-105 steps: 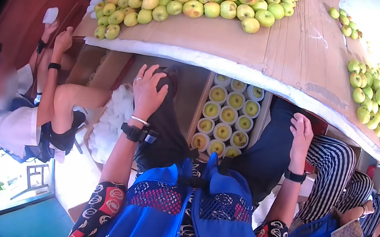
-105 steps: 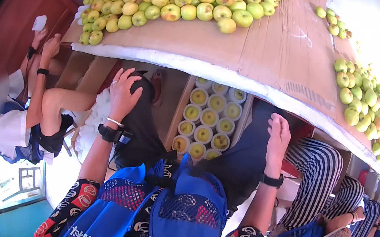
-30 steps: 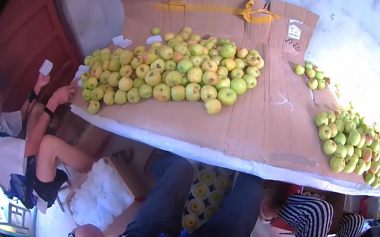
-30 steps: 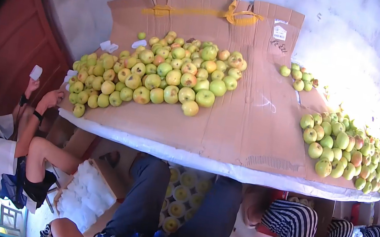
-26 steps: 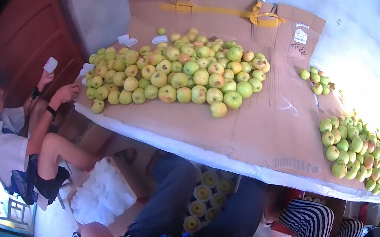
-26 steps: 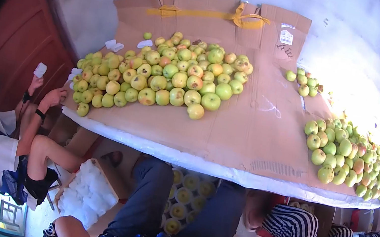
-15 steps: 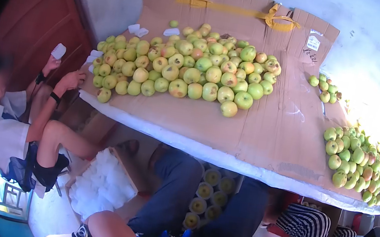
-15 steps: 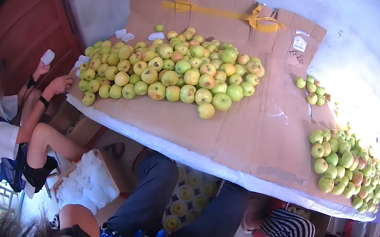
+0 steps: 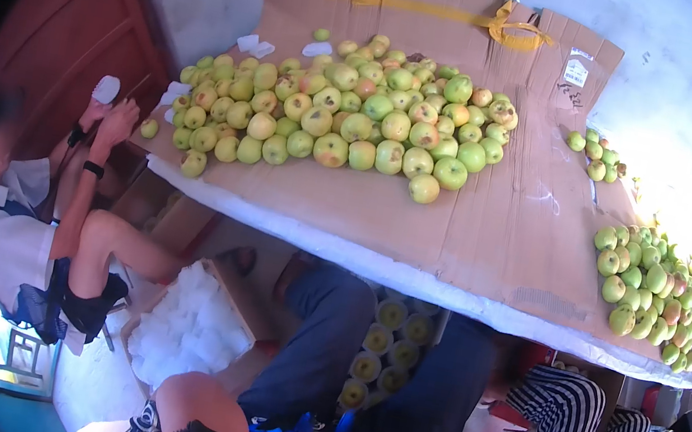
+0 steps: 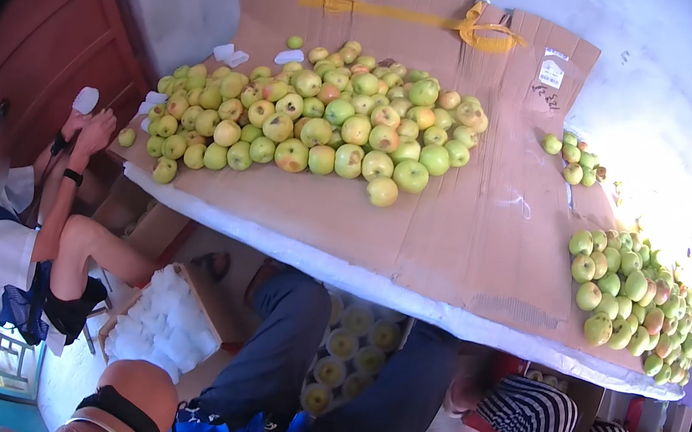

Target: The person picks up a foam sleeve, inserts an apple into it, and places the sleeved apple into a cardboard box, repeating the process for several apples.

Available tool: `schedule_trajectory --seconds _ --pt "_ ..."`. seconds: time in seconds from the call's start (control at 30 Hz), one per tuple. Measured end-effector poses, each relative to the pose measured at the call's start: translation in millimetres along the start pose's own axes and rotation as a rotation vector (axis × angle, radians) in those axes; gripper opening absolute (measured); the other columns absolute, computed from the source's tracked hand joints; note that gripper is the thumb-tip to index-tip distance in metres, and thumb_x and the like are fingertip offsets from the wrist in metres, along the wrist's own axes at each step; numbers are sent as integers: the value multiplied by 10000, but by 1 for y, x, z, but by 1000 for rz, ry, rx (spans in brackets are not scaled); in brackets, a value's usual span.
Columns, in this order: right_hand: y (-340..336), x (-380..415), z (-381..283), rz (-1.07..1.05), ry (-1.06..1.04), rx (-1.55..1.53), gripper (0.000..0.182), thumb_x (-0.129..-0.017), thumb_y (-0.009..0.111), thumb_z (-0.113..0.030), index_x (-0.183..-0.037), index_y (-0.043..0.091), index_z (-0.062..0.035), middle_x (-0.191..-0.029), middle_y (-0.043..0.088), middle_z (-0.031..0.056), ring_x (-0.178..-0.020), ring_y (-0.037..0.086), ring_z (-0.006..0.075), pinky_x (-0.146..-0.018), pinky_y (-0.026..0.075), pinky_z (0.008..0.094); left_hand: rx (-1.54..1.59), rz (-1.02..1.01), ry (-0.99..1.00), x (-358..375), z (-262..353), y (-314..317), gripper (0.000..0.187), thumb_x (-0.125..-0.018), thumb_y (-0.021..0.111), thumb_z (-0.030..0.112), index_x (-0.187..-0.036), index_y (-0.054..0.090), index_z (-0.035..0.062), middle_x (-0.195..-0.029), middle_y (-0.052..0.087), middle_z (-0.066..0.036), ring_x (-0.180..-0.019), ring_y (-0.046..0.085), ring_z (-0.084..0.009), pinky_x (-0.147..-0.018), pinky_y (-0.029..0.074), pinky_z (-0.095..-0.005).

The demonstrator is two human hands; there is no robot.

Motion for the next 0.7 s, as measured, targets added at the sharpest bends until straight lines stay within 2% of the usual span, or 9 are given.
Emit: schedule_trajectory --seconds 0.7 --pt "-11 -4 -21 -23 -80 -41 571 -835 619 -293 -1327 343 -210 -1182 485 49 -1038 475 242 -859 389 482 41 -85 97 -4 24 12 327 -939 411 187 -1162 564 3 -1179 575 -133 -1147 516 -205 -980 413 -379"
Point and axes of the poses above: each hand's wrist, its own x-axis away from the middle knuckle, its own y-axis out of the palm, z = x × y, the point moved 1 cm from there along -x, towards the middle knuckle
